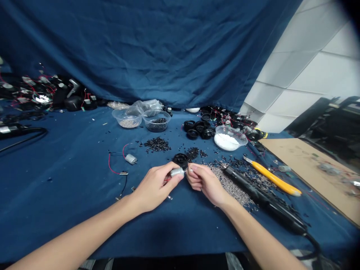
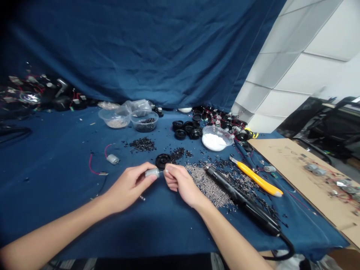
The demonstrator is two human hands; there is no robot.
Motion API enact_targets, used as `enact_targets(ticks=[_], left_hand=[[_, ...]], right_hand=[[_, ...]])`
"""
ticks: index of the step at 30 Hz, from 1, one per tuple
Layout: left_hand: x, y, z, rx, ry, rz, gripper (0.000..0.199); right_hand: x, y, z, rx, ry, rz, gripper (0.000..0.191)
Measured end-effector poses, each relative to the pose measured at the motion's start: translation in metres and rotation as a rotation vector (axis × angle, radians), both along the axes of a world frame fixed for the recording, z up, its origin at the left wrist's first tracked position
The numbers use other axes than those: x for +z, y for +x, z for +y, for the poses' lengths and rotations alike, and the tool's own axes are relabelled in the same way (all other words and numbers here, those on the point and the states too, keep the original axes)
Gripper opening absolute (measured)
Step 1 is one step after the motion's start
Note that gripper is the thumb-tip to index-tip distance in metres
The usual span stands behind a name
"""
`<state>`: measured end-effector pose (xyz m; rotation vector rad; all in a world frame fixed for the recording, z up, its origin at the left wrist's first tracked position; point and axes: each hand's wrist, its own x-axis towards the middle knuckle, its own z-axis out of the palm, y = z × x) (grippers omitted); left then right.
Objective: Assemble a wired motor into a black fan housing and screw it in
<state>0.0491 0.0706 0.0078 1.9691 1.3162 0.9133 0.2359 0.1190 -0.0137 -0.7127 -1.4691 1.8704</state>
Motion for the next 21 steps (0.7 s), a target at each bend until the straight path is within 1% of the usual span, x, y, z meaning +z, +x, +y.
enact_targets(ticks=[6, 11, 13, 18, 21], left_hand=[[0.0017, 0.0017, -0.0029, -0.038, 0.009, -0.034, 0.024], [0.0023, 0.0023, -0.0036, -0.053, 0.004, -0.047, 0.023], [0.0020, 0.0023, -0.0038, -0.048, 0.001, -0.049, 0.023], [-0.0003, 0.0031, -0.0019, -0.015, -0.019, -0.051, 0.022], [-0.0009, 0.0041, -0.0007, 0.001, -0.037, -0.057, 0.023]], right_hand=[[0.0057, 0.0002, -0.0022, 0.088, -0.028, 0.010, 0.042], [0.0040, 0.0014, -0.0019, 0.087, 0.027, -0.021, 0.044], [0.0025, 0.0018, -0.0018, 0.060, 0.077, -0.046, 0.046], [-0.0003, 0.0004, -0.0028, -0.080, 0.267, -0.143, 0.047], [-0.0012, -0.0009, -0.0030, -0.133, 0.349, -0.205, 0.046]])
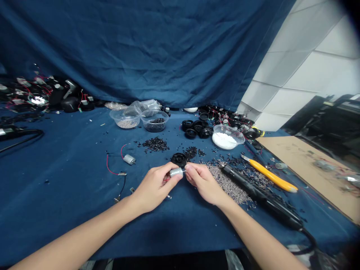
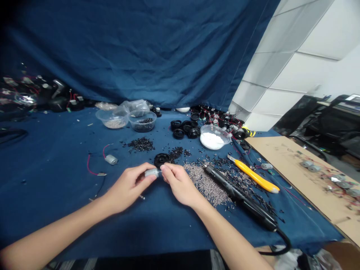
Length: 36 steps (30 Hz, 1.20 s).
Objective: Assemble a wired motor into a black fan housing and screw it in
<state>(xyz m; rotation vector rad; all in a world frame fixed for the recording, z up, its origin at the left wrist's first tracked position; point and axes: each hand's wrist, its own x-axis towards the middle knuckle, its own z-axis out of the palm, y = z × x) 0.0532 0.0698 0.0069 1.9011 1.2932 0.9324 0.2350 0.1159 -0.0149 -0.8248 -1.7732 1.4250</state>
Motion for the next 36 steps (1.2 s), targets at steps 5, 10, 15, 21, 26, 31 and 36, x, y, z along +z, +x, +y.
enact_targets(ticks=[5, 10, 15, 21, 26, 31, 36], left_hand=[[0.001, 0.001, 0.000, -0.005, -0.047, -0.025, 0.025], [0.000, -0.001, 0.003, -0.049, -0.125, -0.078, 0.029], [-0.001, -0.005, 0.007, -0.079, -0.188, -0.108, 0.035], [-0.001, -0.010, 0.011, -0.095, -0.230, -0.086, 0.034], [0.002, -0.018, 0.014, -0.159, -0.268, -0.039, 0.033], [0.007, -0.025, 0.017, -0.229, -0.310, 0.002, 0.034], [0.002, -0.026, 0.019, -0.254, -0.325, -0.005, 0.035]], right_hand=[[0.000, 0.000, 0.001, 0.000, 0.033, -0.045, 0.047], [0.002, 0.003, 0.004, 0.065, -0.015, -0.058, 0.049], [0.003, 0.006, 0.005, 0.053, 0.030, -0.117, 0.051], [0.005, 0.008, 0.002, 0.117, 0.062, -0.209, 0.043], [0.011, 0.011, 0.000, 0.211, 0.067, -0.281, 0.038], [0.009, 0.012, 0.001, 0.275, 0.115, -0.300, 0.035], [0.002, 0.009, 0.002, 0.278, 0.158, -0.282, 0.033]])
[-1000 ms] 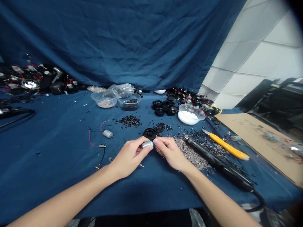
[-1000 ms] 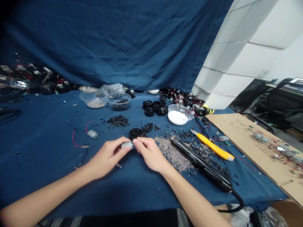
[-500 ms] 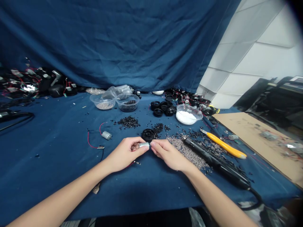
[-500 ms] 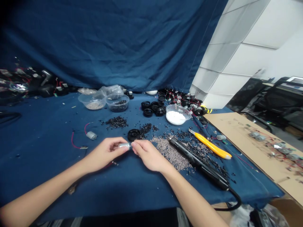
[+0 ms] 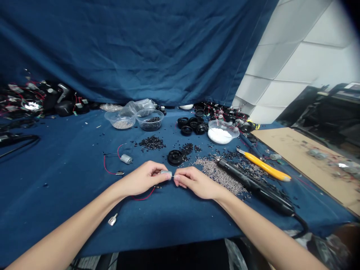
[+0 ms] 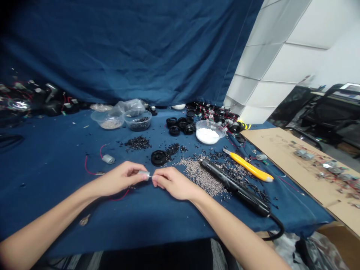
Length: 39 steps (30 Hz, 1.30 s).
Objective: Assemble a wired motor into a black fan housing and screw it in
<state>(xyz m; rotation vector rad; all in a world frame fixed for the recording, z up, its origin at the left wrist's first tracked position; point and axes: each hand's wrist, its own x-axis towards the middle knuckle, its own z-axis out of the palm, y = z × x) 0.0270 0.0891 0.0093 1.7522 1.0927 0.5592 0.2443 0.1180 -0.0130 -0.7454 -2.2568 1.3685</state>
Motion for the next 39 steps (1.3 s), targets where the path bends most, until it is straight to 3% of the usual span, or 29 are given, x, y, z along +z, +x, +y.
enact_targets(ticks=[21, 33, 39], left_hand=[[-0.010, 0.017, -0.004, 0.148, 0.015, -0.073, 0.032], [-0.013, 0.027, -0.005, 0.228, -0.053, -0.098, 0.032], [-0.004, 0.028, -0.004, 0.207, -0.016, -0.052, 0.035]], right_hand=[[-0.006, 0.000, -0.001, -0.067, 0.005, 0.022, 0.028], [-0.015, 0.001, 0.002, -0.082, -0.140, 0.142, 0.025], [-0.004, 0.006, 0.006, -0.015, -0.289, 0.227, 0.031]])
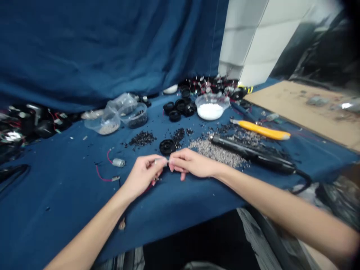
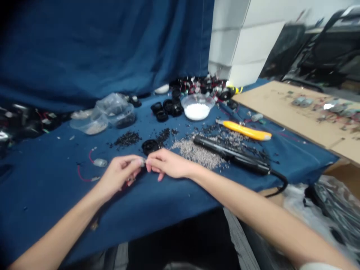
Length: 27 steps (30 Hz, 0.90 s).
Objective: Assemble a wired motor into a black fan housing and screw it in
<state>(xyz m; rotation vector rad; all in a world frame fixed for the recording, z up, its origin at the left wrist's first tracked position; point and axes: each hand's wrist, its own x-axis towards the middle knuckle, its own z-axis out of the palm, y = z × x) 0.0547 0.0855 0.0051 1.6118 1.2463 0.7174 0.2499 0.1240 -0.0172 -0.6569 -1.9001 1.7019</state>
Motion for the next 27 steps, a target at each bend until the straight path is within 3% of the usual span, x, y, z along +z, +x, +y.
enact_targets(ticks=[9, 14, 17, 20, 22, 27], left_hand=[[0.007, -0.009, -0.017, 0.057, 0.403, 0.090, 0.022], [0.015, -0.009, -0.023, 0.120, 0.550, 0.078, 0.019], [0.019, -0.009, -0.025, 0.143, 0.637, 0.081, 0.019], [0.022, -0.008, -0.026, 0.113, 0.629, 0.070, 0.015], [0.023, -0.007, -0.027, 0.095, 0.594, 0.053, 0.012], [0.021, -0.009, -0.025, 0.131, 0.381, 0.004, 0.017]], right_hand=[[0.016, 0.005, 0.002, 0.083, -0.026, 0.072, 0.038], [0.027, 0.009, -0.010, -0.042, 0.058, 0.090, 0.036], [0.033, 0.010, -0.020, -0.150, 0.259, 0.049, 0.020], [0.035, 0.008, -0.026, -0.231, 0.561, 0.011, 0.011], [0.034, 0.007, -0.027, -0.245, 0.661, 0.006, 0.009], [0.032, 0.007, -0.023, -0.222, 0.615, -0.143, 0.029]])
